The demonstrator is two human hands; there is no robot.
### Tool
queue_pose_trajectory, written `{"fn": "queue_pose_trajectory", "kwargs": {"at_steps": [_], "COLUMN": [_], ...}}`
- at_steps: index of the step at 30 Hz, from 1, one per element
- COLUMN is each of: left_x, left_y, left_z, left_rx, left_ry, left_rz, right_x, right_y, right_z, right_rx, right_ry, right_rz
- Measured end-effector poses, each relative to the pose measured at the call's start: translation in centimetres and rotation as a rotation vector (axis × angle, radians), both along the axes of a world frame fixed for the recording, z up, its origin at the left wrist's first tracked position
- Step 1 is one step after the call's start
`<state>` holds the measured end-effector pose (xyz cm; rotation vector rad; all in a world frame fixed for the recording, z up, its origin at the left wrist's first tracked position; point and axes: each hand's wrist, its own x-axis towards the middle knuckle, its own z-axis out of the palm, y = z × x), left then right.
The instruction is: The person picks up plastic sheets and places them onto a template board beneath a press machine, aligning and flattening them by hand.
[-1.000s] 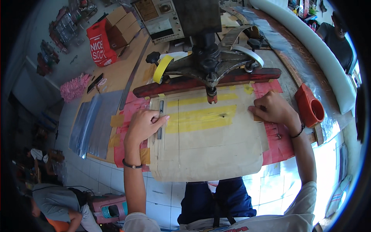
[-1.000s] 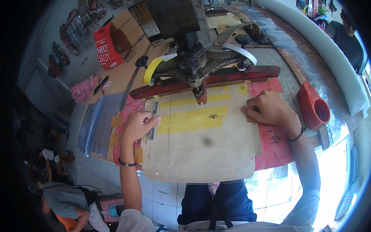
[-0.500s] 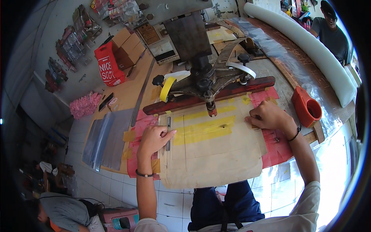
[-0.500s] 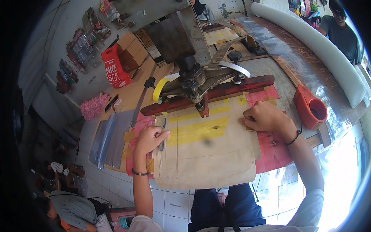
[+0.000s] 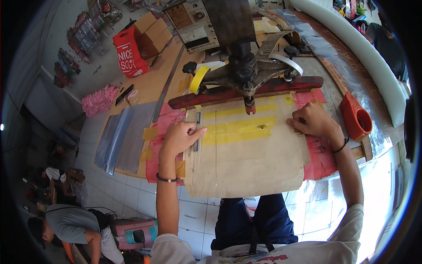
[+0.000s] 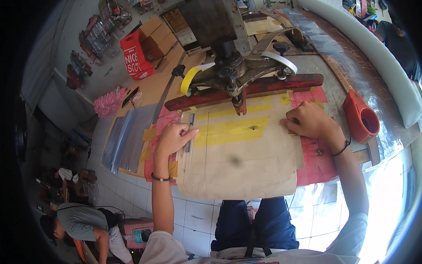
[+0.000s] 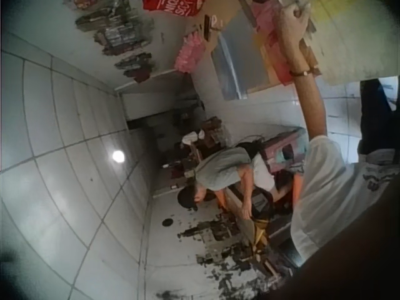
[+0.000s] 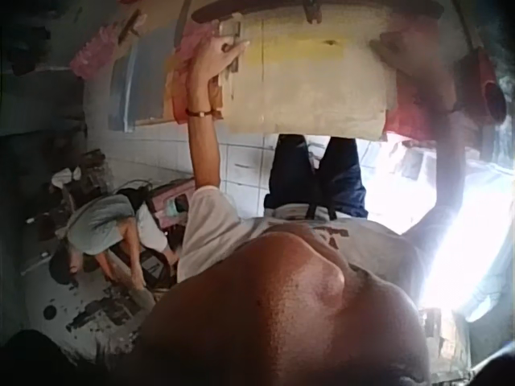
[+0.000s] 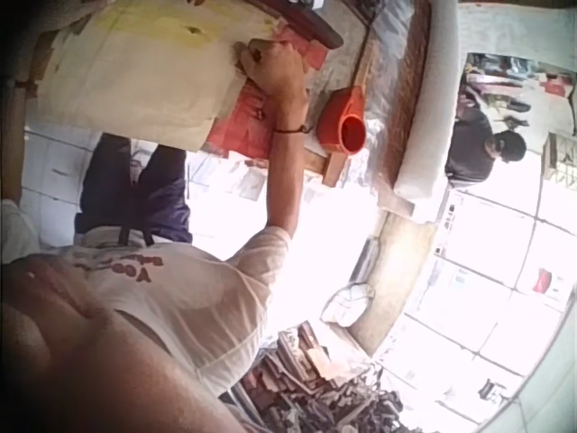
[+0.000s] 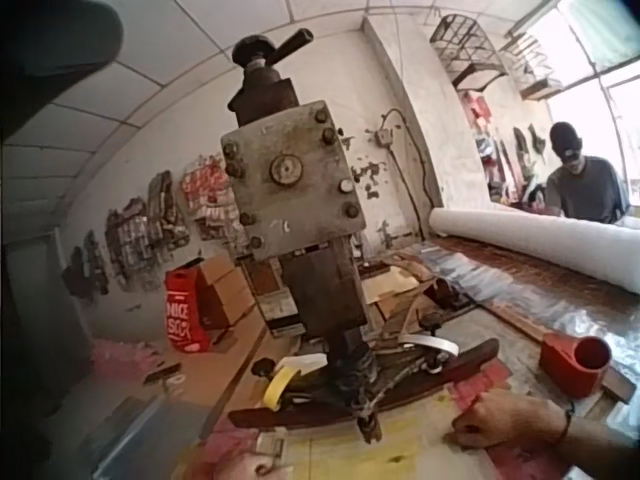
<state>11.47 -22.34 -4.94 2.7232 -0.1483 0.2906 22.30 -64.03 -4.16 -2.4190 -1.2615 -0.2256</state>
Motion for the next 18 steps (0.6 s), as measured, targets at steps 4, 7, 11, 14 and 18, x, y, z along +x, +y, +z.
{"fn": "queue_pose_trajectory", "kwargs": {"at_steps": [4, 7, 11, 14, 18], "left_x": [0.34, 0.18, 0.06, 0.01, 0.07], "left_y": [0.39, 0.38, 0.18, 0.06, 0.07], "left_z": [-0.48, -0.42, -0.46, -0.47, -0.57], "left_rx": [0.034, 0.013, 0.008, 0.002, 0.0], "left_ry": [-0.008, -0.019, -0.001, 0.0, -0.009], "left_rz": [0.007, 0.007, 0.02, 0.022, 0.023], "right_x": [0.11, 0.04, -0.05, -0.05, -0.15], "right_y": [0.15, 0.22, 0.22, 0.2, 0.19], "right_z": [0.04, 0.01, -0.36, -0.39, -0.17], "right_rx": [-0.048, -0.029, 0.0, 0.006, 0.019], "right_ry": [0.006, -0.002, -0.021, -0.017, -0.022], "right_rz": [-0.034, -0.037, -0.036, -0.047, -0.048]}}
